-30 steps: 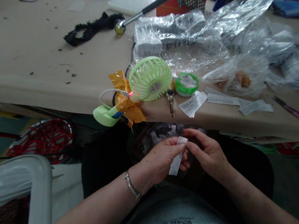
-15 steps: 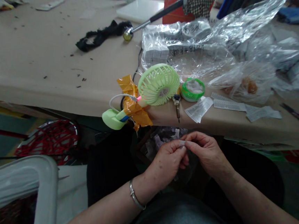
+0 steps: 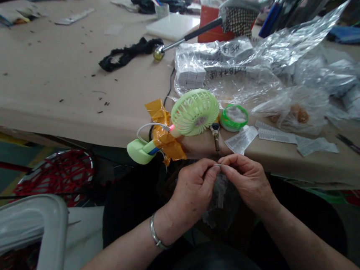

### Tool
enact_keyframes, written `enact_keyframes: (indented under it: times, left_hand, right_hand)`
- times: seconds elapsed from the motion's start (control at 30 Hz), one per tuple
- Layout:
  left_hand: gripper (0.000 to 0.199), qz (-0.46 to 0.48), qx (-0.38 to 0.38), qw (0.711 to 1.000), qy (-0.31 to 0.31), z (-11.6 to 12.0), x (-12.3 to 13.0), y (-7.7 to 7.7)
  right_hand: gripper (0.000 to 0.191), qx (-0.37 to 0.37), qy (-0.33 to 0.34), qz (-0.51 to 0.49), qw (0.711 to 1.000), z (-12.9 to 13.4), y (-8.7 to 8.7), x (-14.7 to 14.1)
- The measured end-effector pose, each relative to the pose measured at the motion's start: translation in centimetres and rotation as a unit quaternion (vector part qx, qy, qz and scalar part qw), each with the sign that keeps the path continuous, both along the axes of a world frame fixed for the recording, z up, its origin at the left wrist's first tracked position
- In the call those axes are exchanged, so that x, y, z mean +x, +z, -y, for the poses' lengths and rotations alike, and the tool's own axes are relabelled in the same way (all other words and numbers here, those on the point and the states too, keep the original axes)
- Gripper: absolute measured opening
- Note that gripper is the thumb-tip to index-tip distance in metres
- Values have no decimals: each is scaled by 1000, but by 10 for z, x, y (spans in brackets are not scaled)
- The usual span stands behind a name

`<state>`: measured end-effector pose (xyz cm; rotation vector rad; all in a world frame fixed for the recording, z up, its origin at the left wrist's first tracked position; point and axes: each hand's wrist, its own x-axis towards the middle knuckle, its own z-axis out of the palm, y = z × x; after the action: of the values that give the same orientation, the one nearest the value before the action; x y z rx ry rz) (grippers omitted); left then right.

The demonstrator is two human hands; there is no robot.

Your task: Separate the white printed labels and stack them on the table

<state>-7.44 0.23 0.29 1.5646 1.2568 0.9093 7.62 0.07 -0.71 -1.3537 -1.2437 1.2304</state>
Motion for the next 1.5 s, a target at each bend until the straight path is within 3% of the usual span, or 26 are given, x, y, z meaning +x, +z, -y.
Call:
enact_keyframes:
  times: [0.37,1.13,1.33,1.43,1.5]
  left_hand:
    - [21,-57,70,996,8,-12,1,-5]
    - [23,-68,102,992,23,-21,4,-11]
    - [22,-60,101,993,6,-11,2,-7]
    - [22,-61,89,994,3,-5,-3,-11]
    - [23,-74,73,995,2,-3,-7,-18]
  right_hand:
    - [10,65,-12,94,993,-10,6,-2]
    - [7,104,-22,103,989,-16,-2,-1]
    - [8,96,-9,77,992,-2,-7,2]
    - [8,110,23,117,987,9,-3,10]
    - [2,162,32,188,968,10,3,21]
